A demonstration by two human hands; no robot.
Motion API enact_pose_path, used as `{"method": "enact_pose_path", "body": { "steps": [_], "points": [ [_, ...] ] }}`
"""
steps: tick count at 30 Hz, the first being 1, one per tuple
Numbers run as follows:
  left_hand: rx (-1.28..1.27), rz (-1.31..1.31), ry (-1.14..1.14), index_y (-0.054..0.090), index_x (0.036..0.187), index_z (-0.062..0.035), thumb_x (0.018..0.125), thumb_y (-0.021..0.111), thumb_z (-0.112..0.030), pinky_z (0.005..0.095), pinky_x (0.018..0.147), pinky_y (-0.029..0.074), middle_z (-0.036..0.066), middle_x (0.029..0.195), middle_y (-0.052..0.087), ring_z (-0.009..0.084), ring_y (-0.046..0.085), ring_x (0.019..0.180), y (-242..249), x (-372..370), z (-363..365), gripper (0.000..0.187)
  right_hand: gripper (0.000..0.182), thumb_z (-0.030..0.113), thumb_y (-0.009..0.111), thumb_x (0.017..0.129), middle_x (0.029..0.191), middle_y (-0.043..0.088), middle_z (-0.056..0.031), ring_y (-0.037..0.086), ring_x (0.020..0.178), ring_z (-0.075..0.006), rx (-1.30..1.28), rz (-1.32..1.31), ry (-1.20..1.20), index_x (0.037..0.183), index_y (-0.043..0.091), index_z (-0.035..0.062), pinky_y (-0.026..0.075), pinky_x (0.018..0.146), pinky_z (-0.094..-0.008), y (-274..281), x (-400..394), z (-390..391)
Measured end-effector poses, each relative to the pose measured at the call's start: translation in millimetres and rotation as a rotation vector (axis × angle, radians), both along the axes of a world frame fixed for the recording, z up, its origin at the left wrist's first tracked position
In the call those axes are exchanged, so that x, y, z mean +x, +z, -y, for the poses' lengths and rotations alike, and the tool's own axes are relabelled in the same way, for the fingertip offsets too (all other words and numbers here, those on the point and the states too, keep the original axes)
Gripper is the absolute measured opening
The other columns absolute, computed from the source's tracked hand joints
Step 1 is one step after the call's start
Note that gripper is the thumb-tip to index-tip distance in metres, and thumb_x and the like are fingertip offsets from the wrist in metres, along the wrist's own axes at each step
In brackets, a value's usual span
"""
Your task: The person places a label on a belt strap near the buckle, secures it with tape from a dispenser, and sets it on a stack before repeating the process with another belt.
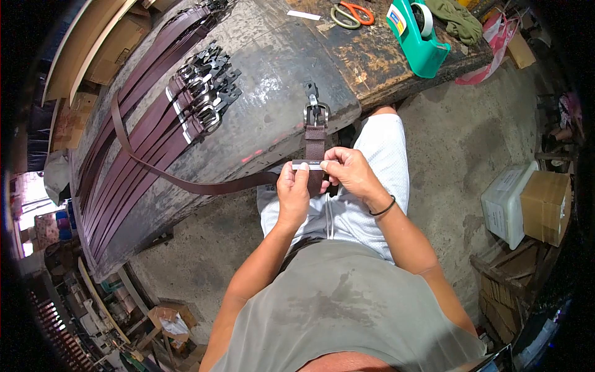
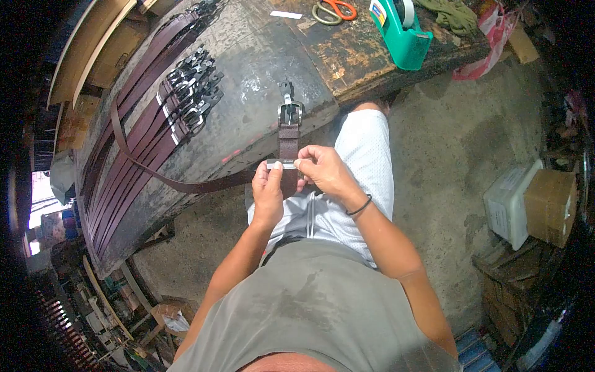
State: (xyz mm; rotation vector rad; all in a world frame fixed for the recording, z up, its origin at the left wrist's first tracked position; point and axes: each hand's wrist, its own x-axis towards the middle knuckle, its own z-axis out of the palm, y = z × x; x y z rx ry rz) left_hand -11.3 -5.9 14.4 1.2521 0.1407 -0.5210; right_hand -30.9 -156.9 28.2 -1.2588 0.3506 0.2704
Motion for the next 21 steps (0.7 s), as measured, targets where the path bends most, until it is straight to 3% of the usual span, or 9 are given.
{"method": "enact_pose_path", "body": {
  "steps": [7, 13, 21],
  "points": [
    [-0.134, -0.238, -0.064, 0.042, 0.102, -0.0052, 0.094, 0.048, -0.024, 0.0360, 0.060, 0.057, 0.015, 0.088, 0.063, 0.0234, 0.066, 0.066, 3, 9, -8, 0.021, 0.010, 0.011, 0.059, 0.087, 0.070, 0.058, -0.0009, 0.055, 0.054, -0.0065, 0.025, -0.021, 0.032, 0.085, 0.055, 0.0023, 0.043, 0.048, -0.0203, -9, 1, 2],
    [-0.059, -0.215, 0.031, 0.032, 0.110, -0.0119, 0.095, 0.046, -0.022, 0.0335, 0.057, 0.057, 0.017, 0.093, 0.060, 0.0250, 0.066, 0.066, 2, 4, -4, 0.023, 0.009, 0.011, 0.059, 0.087, 0.069, 0.056, 0.0003, 0.055, 0.053, -0.0068, 0.103, -0.038, 0.014, 0.084, 0.054, 0.0029, 0.042, 0.048, -0.0189, -16, 1, 2],
    [0.017, -0.101, -0.048, 0.046, 0.102, -0.0043, 0.099, 0.042, -0.025, 0.0272, 0.055, 0.055, 0.010, 0.083, 0.062, 0.0164, 0.065, 0.063, -2, 4, -3, 0.021, 0.010, 0.010, 0.058, 0.087, 0.068, 0.054, 0.0001, 0.053, 0.053, -0.0056, 0.091, -0.049, 0.002, 0.084, 0.053, 0.0020, 0.046, 0.047, -0.0217, -11, 1, -1]
  ]
}}
